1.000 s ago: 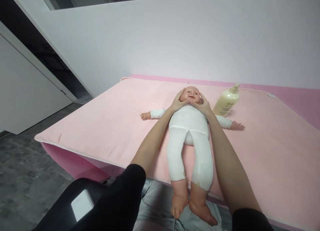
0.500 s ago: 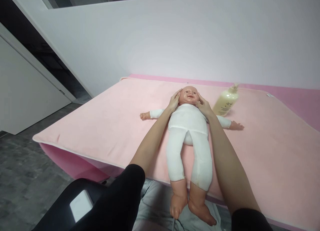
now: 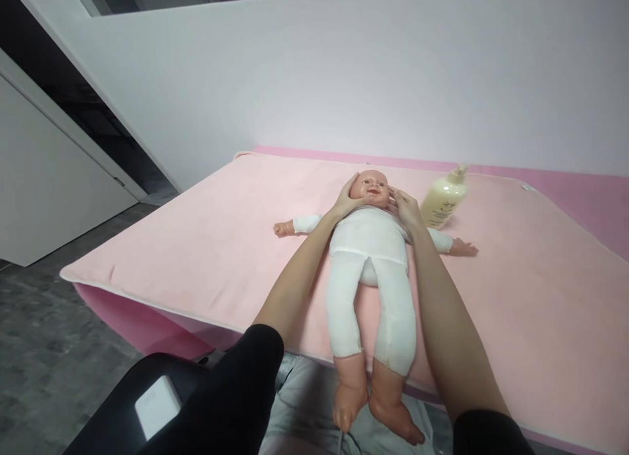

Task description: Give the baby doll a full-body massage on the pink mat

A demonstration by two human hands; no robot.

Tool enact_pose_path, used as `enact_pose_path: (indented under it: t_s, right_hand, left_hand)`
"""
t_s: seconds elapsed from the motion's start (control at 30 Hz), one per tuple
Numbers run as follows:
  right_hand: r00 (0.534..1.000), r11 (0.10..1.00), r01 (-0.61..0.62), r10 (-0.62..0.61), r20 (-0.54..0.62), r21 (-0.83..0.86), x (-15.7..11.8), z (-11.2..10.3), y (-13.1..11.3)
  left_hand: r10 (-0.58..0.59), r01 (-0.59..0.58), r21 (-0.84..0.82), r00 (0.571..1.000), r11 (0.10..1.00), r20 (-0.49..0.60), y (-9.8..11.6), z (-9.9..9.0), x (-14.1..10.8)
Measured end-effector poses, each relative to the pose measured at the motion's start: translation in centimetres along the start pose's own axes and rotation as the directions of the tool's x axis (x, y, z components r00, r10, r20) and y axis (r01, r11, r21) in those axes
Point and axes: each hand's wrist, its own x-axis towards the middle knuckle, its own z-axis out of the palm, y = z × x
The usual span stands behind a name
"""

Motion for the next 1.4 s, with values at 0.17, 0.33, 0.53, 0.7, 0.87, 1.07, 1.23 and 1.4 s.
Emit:
enact_pose_path:
  t_s: [0.17,0.33,0.53,0.7,0.87,1.07,1.23,1.4]
  right_hand:
    - [0.998,0.995,0.055,-0.055,-0.002,-0.08,-0.4,0.9,-0.6]
    - [0.999,0.991,0.034,-0.031,0.023,-0.127,-0.9,1.3,-1.1]
    - [0.996,0.983,0.078,-0.07,0.051,-0.165,-0.5,0.7,-0.9]
    - [0.996,0.982,0.083,-0.078,0.038,-0.169,-0.2,0.5,-0.7]
    - [0.993,0.98,0.106,-0.097,0.06,-0.168,-0.1,0.3,-0.5]
    - [0.999,0.999,0.023,-0.024,-0.038,-0.025,0.0,0.3,-0.2]
    - [0.996,0.987,0.071,-0.077,-0.036,-0.143,-0.3,1.0,-0.4]
    - [0.999,0.988,0.042,-0.045,-0.021,-0.151,-0.5,1.2,-1.0]
  left_hand:
    - [0.051,-0.051,0.071,0.999,0.996,0.004,0.5,0.1,-0.4]
    - [0.086,-0.087,0.107,0.996,0.99,0.014,0.0,0.0,-0.4]
    - [0.14,-0.146,0.133,0.989,0.98,0.055,-0.3,0.1,-0.3]
    - [0.143,-0.154,0.147,0.986,0.977,0.08,-0.3,-0.2,0.1]
    - [0.154,-0.168,0.126,0.981,0.978,0.116,-0.6,-0.6,0.4]
    - [0.169,-0.178,0.119,0.982,0.977,0.085,-1.1,-0.4,0.6]
    - [0.176,-0.19,0.165,0.98,0.968,0.096,-1.5,-0.3,0.9]
    - [0.203,-0.222,0.221,0.973,0.95,0.107,-1.5,-0.5,0.9]
